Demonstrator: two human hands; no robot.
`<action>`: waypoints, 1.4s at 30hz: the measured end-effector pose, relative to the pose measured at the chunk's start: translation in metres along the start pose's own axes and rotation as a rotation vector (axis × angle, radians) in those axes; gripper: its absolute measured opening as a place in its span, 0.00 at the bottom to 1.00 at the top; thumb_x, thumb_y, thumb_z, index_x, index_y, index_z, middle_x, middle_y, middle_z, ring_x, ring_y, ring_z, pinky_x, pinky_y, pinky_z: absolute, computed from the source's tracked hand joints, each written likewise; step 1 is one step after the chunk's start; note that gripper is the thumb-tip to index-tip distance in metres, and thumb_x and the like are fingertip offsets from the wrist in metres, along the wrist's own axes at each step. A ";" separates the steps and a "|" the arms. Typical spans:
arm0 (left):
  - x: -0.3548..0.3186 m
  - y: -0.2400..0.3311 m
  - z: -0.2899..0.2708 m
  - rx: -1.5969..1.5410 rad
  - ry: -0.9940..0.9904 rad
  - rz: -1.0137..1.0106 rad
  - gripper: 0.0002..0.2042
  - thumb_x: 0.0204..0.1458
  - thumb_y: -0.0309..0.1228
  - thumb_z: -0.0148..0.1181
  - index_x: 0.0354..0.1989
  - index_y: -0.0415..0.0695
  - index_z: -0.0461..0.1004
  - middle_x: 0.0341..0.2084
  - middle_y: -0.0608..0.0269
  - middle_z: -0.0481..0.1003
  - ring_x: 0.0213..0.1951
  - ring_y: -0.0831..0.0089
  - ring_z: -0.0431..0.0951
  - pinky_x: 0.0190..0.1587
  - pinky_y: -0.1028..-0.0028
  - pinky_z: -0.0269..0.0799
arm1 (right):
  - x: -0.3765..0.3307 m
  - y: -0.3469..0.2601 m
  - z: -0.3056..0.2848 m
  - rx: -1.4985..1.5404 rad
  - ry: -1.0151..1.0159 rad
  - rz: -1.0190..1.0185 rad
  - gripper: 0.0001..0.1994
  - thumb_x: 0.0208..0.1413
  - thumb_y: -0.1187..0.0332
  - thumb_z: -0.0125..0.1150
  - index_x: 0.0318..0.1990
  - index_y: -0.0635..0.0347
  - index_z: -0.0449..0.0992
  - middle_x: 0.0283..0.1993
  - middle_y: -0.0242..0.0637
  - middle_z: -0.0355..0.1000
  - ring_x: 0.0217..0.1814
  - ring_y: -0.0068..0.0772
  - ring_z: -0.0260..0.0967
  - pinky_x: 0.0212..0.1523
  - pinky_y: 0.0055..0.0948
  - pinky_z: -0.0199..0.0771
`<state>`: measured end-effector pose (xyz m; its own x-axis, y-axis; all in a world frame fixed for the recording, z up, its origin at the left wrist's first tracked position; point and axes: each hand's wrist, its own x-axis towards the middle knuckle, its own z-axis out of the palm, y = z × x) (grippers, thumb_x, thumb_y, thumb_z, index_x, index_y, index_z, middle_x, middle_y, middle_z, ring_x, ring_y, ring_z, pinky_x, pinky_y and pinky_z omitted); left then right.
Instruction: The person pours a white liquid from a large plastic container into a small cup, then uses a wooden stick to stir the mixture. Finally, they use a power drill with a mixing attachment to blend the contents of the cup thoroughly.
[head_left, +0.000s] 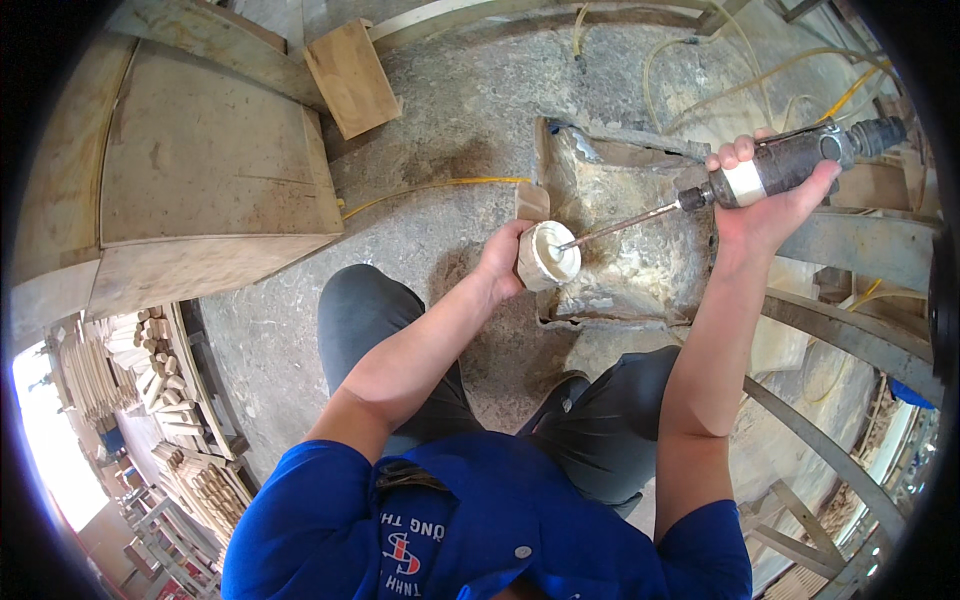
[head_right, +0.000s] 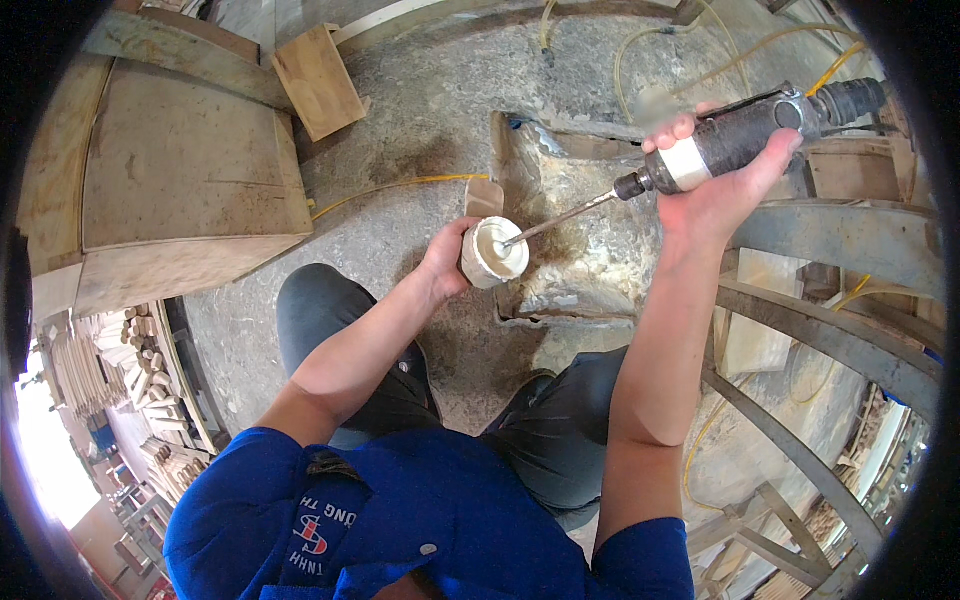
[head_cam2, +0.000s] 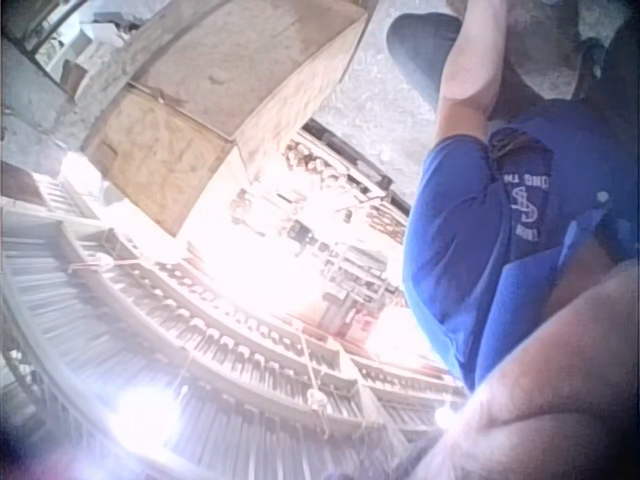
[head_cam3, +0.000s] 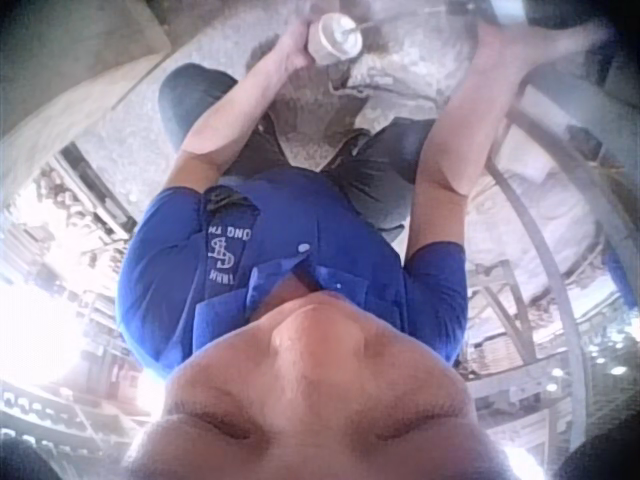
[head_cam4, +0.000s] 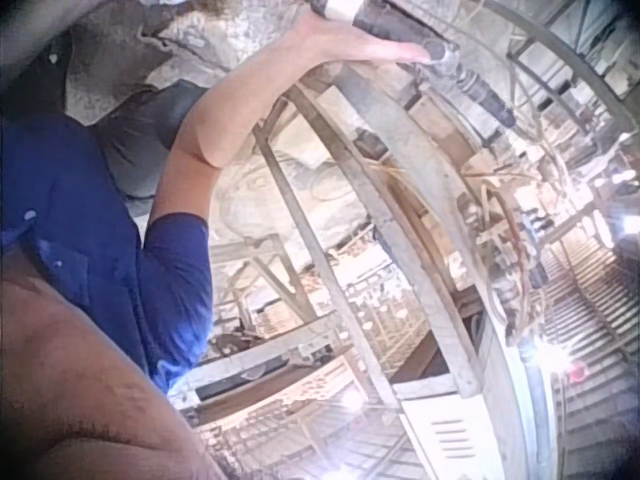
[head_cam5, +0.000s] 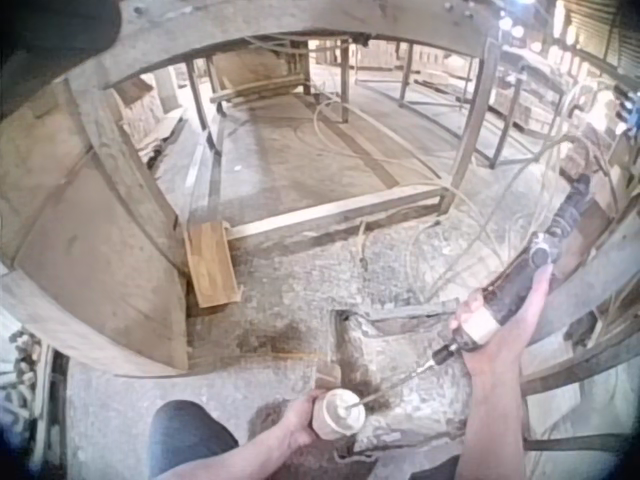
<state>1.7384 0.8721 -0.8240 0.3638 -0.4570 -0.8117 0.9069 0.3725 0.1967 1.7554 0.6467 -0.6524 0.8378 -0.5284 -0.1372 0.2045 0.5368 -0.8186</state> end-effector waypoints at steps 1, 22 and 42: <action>0.000 0.000 0.001 -0.003 0.015 0.007 0.15 0.54 0.37 0.39 0.39 0.42 0.69 0.35 0.58 0.73 0.38 0.63 0.74 0.45 0.60 0.70 | 0.001 0.000 -0.002 0.030 -0.024 0.015 0.37 0.49 0.31 0.31 0.29 0.63 0.66 0.19 0.39 0.60 0.22 0.36 0.56 0.28 0.36 0.59; 0.005 -0.001 -0.003 0.034 0.027 0.014 0.17 0.54 0.39 0.40 0.42 0.43 0.69 0.39 0.58 0.73 0.41 0.63 0.73 0.47 0.60 0.68 | -0.008 -0.005 0.010 0.014 -0.065 0.002 0.38 0.47 0.30 0.27 0.27 0.61 0.67 0.17 0.38 0.61 0.20 0.35 0.55 0.27 0.35 0.57; 0.006 -0.004 -0.003 0.036 0.026 0.037 0.17 0.54 0.38 0.38 0.43 0.41 0.69 0.39 0.56 0.73 0.42 0.62 0.73 0.48 0.60 0.68 | -0.010 -0.004 0.011 0.005 -0.072 -0.019 0.38 0.48 0.30 0.26 0.29 0.62 0.67 0.17 0.39 0.60 0.21 0.35 0.55 0.26 0.35 0.57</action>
<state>1.7366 0.8705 -0.8307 0.3919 -0.4220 -0.8175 0.9003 0.3591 0.2462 1.7520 0.6574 -0.6417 0.8679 -0.4901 -0.0813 0.2230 0.5306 -0.8177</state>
